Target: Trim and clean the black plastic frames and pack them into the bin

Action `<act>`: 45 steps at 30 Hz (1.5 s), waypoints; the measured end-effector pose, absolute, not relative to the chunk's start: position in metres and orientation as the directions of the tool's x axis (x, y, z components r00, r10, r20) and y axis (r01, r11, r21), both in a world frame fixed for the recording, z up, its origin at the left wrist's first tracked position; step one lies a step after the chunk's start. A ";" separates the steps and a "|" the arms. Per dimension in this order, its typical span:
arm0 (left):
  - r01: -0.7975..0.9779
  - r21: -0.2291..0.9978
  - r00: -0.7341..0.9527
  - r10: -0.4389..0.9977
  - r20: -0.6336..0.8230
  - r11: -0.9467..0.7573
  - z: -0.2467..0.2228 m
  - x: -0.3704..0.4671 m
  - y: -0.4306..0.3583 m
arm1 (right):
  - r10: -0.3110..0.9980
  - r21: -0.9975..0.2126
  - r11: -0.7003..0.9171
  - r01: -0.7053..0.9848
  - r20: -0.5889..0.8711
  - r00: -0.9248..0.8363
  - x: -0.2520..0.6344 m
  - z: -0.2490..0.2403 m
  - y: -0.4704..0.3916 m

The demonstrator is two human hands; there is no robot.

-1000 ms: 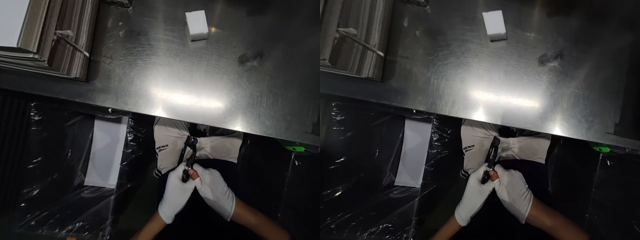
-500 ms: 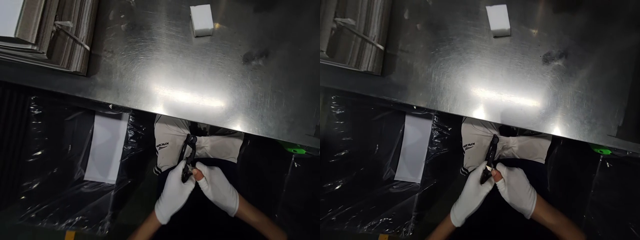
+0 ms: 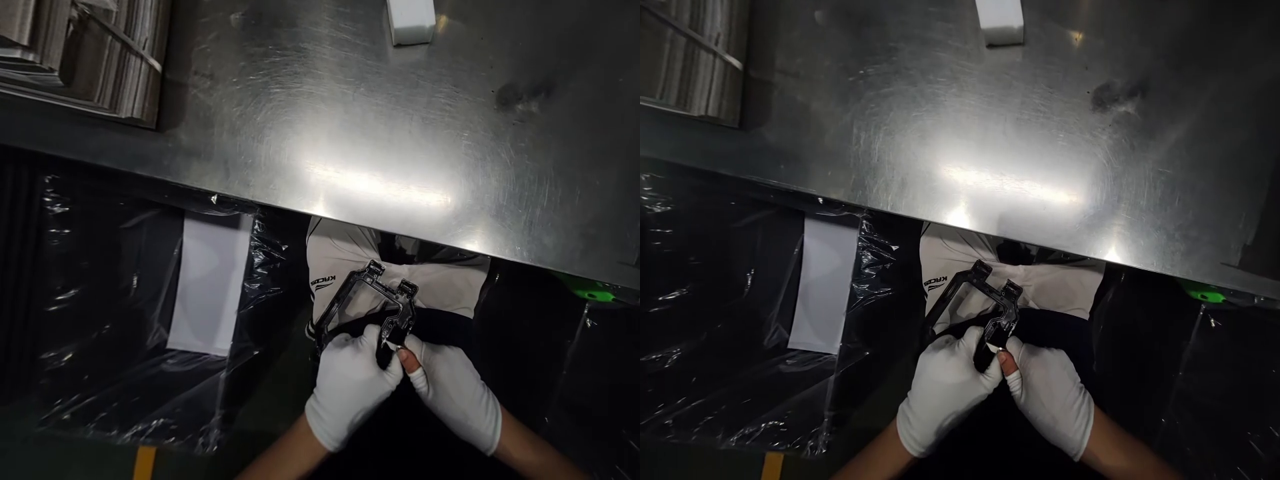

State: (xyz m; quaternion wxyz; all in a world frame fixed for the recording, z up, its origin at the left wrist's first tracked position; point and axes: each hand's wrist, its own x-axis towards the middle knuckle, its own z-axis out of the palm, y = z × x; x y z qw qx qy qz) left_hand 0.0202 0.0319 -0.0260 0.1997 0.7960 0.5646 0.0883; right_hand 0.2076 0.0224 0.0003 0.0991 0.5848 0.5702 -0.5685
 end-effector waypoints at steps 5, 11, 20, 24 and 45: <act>0.883 0.373 0.328 0.943 -0.062 -0.283 -0.024 0.020 0.033 | 0.515 -0.480 -0.307 0.822 -0.810 -0.281 0.209 0.003 0.024; 0.894 0.338 0.330 0.942 -0.053 -0.294 -0.024 0.022 0.032 | 0.535 -0.477 -0.264 0.838 -0.795 -0.285 0.207 0.002 0.022; 0.914 0.301 0.297 0.954 -0.042 -0.271 -0.027 0.022 0.032 | 0.542 -0.432 -0.359 0.827 -0.818 -0.192 0.199 -0.001 0.016; 0.916 0.289 0.302 0.952 -0.041 -0.278 -0.027 0.022 0.034 | 0.572 -0.435 -0.353 0.828 -0.801 -0.176 0.197 -0.003 0.014; 0.955 0.199 0.242 0.965 -0.097 -0.219 -0.028 0.026 0.036 | 0.572 -0.553 -0.755 0.351 -0.818 -0.058 0.230 0.006 0.022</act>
